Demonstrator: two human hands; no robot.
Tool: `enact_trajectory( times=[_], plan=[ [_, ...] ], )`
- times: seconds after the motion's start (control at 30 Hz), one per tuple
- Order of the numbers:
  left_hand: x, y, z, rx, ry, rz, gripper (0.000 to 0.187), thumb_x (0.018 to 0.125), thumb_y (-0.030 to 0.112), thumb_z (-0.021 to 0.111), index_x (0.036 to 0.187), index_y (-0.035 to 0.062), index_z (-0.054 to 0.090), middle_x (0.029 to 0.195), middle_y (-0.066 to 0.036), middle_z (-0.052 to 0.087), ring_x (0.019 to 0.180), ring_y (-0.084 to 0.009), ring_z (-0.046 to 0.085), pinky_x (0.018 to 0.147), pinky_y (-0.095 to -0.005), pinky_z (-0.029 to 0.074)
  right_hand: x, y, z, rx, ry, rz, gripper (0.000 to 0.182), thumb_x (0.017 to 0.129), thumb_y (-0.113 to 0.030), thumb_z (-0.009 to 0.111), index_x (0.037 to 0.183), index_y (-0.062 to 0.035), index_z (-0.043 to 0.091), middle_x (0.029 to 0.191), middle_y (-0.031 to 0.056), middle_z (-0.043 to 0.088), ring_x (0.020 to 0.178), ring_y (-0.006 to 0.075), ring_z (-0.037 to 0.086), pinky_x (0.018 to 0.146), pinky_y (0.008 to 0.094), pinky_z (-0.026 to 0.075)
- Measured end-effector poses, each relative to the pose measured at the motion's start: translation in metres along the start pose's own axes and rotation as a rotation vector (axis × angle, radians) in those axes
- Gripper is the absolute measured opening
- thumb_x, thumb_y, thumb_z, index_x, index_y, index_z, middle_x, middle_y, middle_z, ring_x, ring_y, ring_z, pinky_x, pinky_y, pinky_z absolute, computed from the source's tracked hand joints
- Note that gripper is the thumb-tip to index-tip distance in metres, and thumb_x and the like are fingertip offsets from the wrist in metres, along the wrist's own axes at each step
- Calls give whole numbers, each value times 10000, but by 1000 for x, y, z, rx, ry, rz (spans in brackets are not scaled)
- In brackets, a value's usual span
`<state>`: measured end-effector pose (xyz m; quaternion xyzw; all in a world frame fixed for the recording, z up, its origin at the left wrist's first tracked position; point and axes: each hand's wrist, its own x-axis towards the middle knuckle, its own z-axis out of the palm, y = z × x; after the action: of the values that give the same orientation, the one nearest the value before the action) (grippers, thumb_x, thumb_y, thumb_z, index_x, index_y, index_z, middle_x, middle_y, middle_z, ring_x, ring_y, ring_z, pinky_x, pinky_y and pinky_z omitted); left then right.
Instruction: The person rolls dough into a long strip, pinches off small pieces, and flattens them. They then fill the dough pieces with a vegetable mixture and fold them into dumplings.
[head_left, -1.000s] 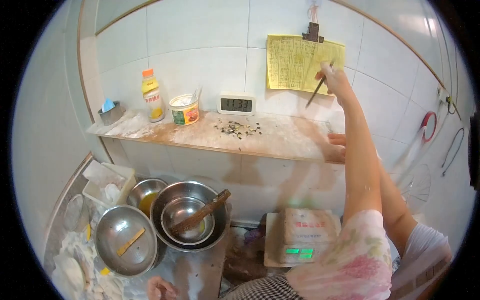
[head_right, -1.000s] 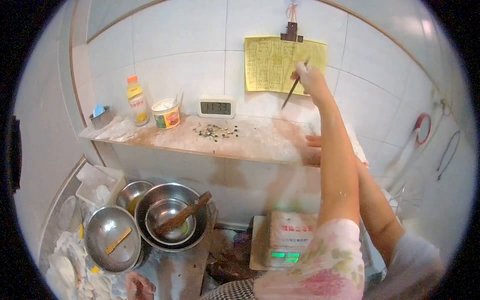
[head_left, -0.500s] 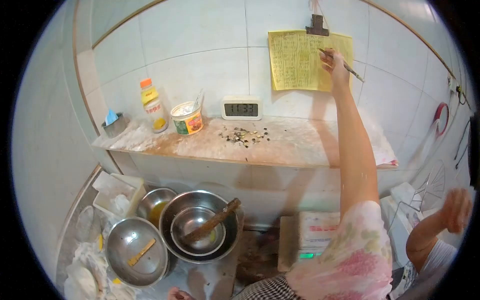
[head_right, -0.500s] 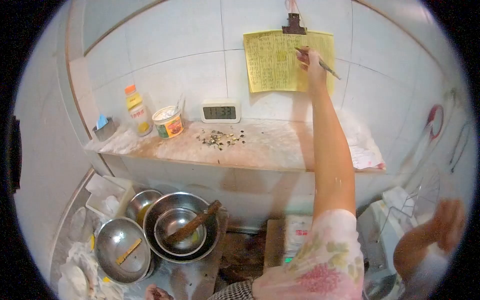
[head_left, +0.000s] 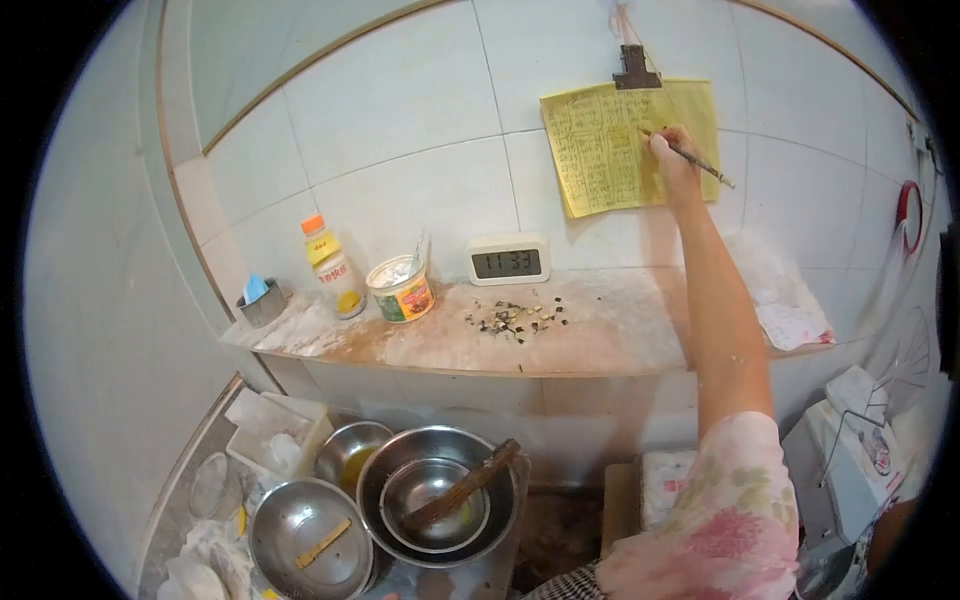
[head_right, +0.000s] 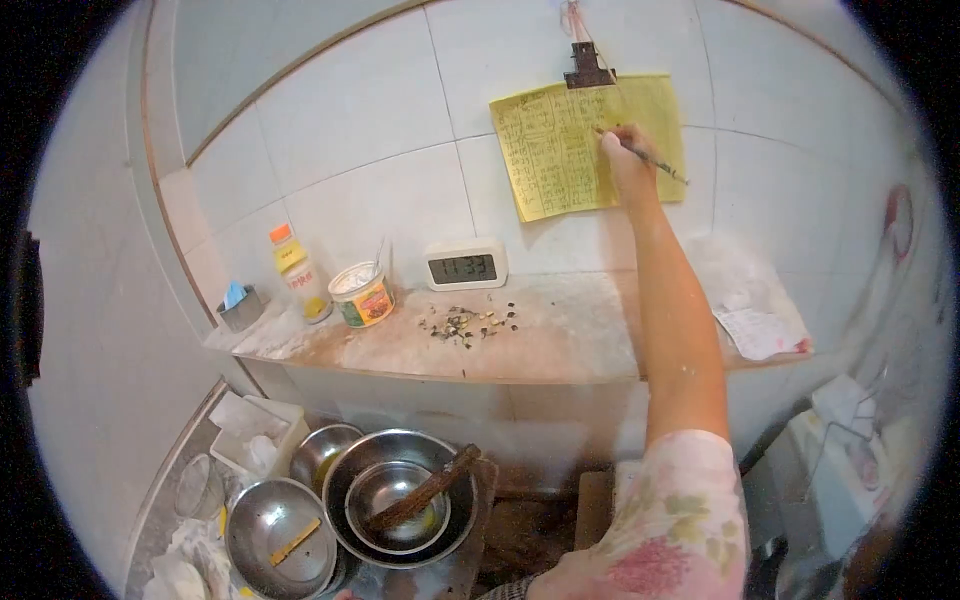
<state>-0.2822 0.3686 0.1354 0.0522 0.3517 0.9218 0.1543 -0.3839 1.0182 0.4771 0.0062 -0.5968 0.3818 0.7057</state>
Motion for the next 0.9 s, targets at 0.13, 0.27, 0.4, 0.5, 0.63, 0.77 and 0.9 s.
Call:
enact_trajectory(
  times=[0.13,0.27,0.4,0.5,0.63,0.77,0.9],
  plan=[
    [8,-2,3,-30,-9,-14,340,864,227,589,1141,31,559,932,-80,624,843,-192,579,750,-318,471,-2,-6,1,-173,13,-66,132,765,-118,608,811,5,589,766,61,584,732,134,538,681,277,438],
    [17,-6,-5,-27,-43,-16,367,856,229,596,1162,31,549,947,-76,622,843,-192,578,745,-316,474,3,3,2,-185,42,-92,138,762,-127,608,799,4,591,746,71,578,722,142,539,671,290,446],
    [20,-10,-5,-60,-36,-6,392,841,229,608,1175,34,543,964,-70,621,851,-188,577,744,-318,475,5,5,5,-222,54,-4,121,759,-117,596,776,0,574,736,69,569,692,141,543,648,284,450],
    [21,-10,-2,-42,-29,3,409,827,237,617,1176,38,542,972,-62,619,862,-184,574,743,-319,475,9,7,-2,-25,-79,67,106,754,-95,583,743,5,549,736,65,565,660,137,542,621,267,445],
    [20,-11,2,-53,-23,-16,402,818,246,624,1158,43,549,952,-46,608,856,-174,567,742,-315,465,13,1,-12,294,3,197,72,769,-60,548,717,-15,527,707,51,546,636,128,532,600,250,436],
    [14,-3,2,-40,0,-60,382,824,251,622,1141,49,551,918,-42,591,836,-170,558,744,-304,448,15,6,-15,201,-48,196,45,801,-39,511,761,-29,529,727,46,546,647,130,534,629,250,448],
    [-2,1,2,-24,52,-58,370,831,248,620,1141,58,551,903,-40,585,825,-181,552,749,-297,441,26,16,-20,289,-101,198,52,825,-54,530,811,-7,548,794,83,589,749,145,562,701,274,450]
  ],
)
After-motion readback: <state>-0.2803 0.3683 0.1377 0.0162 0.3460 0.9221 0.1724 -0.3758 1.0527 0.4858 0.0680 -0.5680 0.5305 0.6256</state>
